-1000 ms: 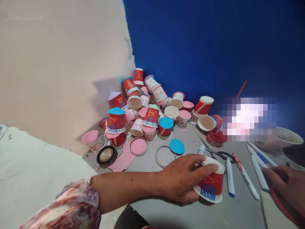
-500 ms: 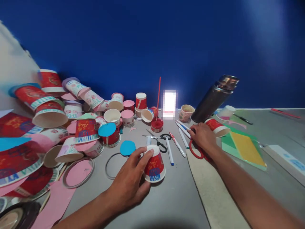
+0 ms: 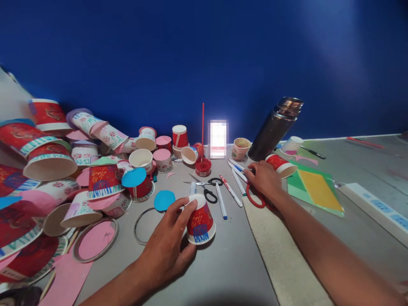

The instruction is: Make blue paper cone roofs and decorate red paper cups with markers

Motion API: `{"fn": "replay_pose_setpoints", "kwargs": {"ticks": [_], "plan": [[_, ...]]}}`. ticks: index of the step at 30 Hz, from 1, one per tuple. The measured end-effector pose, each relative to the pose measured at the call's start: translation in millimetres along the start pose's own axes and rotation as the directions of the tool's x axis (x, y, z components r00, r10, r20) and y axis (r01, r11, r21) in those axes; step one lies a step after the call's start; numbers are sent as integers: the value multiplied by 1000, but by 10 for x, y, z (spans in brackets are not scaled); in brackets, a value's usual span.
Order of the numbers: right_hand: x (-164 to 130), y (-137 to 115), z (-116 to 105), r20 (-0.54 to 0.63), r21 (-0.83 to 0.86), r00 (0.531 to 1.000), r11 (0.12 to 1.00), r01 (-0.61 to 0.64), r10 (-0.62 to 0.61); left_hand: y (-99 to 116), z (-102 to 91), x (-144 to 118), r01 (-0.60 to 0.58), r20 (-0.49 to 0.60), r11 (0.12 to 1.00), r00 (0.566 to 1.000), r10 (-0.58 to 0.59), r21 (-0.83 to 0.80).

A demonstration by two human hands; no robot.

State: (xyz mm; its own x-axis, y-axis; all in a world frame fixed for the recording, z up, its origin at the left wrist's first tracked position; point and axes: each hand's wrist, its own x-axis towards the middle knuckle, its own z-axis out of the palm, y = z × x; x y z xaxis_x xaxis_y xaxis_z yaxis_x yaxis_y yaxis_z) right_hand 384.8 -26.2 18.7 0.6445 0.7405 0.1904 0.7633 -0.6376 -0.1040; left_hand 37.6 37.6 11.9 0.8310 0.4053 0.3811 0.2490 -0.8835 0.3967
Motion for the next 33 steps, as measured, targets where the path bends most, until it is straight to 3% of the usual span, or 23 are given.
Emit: {"fn": "replay_pose_setpoints", "kwargs": {"ticks": [8,17,33], "plan": [[-104,-59,-1,59,-20,993,995,102,-101,20,-25,27,6,15,1000,1000,-6,-4],[-113,-60,27,65,-37,991,992,121,-118,32,-26,20,16,20,999,1000,-16,-30],[-143,-86,-46,-2,93,1000,995,28,-28,62,-34,56,-23,8,998,1000,23,-59]]}}
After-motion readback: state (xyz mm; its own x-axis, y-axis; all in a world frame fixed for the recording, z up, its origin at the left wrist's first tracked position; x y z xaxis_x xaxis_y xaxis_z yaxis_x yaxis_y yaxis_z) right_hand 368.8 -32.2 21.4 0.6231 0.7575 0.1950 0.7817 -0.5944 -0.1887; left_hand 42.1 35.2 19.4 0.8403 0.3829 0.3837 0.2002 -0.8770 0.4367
